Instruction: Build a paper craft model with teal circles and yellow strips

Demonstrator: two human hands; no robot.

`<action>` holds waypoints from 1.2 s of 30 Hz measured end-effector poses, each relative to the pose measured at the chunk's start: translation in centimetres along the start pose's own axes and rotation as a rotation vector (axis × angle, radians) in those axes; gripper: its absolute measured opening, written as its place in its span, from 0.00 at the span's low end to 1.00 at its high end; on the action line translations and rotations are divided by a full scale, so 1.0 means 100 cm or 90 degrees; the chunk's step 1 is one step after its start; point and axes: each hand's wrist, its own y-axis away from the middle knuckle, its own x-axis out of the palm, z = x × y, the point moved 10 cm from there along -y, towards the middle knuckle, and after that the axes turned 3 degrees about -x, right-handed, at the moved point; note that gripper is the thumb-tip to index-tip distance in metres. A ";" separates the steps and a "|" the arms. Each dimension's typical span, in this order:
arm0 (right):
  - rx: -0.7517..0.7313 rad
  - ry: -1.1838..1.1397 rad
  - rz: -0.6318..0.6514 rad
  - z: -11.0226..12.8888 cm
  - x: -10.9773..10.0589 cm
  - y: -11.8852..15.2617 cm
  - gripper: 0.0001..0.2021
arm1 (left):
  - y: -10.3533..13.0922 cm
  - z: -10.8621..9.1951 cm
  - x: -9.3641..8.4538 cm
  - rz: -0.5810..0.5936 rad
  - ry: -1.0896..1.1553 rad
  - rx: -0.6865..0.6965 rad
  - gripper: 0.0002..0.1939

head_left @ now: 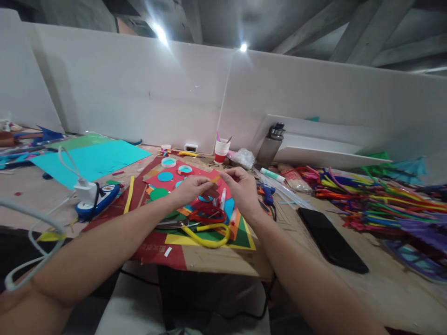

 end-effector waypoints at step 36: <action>0.057 0.115 0.162 -0.010 0.033 0.014 0.08 | 0.001 0.006 -0.080 -0.304 0.372 0.009 0.06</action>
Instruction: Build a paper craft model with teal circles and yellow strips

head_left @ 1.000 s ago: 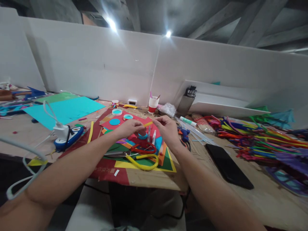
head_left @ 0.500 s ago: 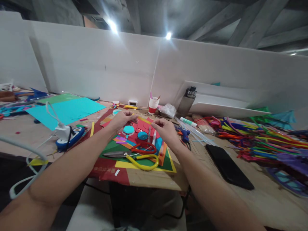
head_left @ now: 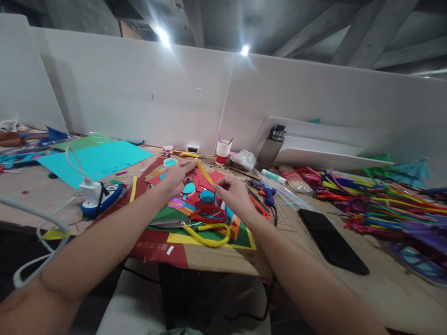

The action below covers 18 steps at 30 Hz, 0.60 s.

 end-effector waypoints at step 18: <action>0.021 -0.019 -0.014 -0.006 0.008 0.005 0.08 | 0.017 0.019 0.029 0.090 -0.054 -0.047 0.05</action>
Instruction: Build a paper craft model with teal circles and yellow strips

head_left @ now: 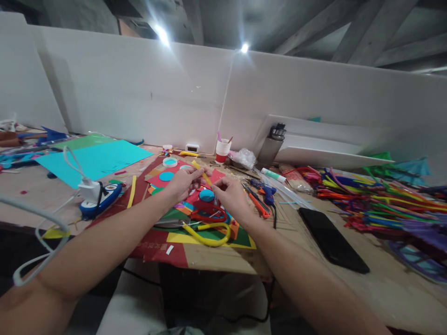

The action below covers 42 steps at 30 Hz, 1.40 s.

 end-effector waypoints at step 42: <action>-0.022 0.078 -0.016 0.015 0.002 0.006 0.05 | 0.002 -0.005 -0.009 -0.071 0.145 0.007 0.14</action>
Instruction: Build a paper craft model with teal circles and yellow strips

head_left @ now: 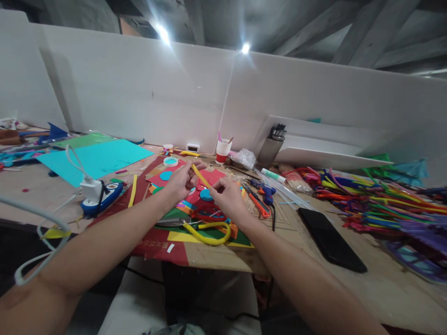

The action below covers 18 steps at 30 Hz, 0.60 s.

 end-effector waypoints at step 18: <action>0.038 -0.100 0.018 -0.014 0.007 -0.001 0.06 | -0.004 -0.007 -0.002 0.041 -0.040 0.063 0.07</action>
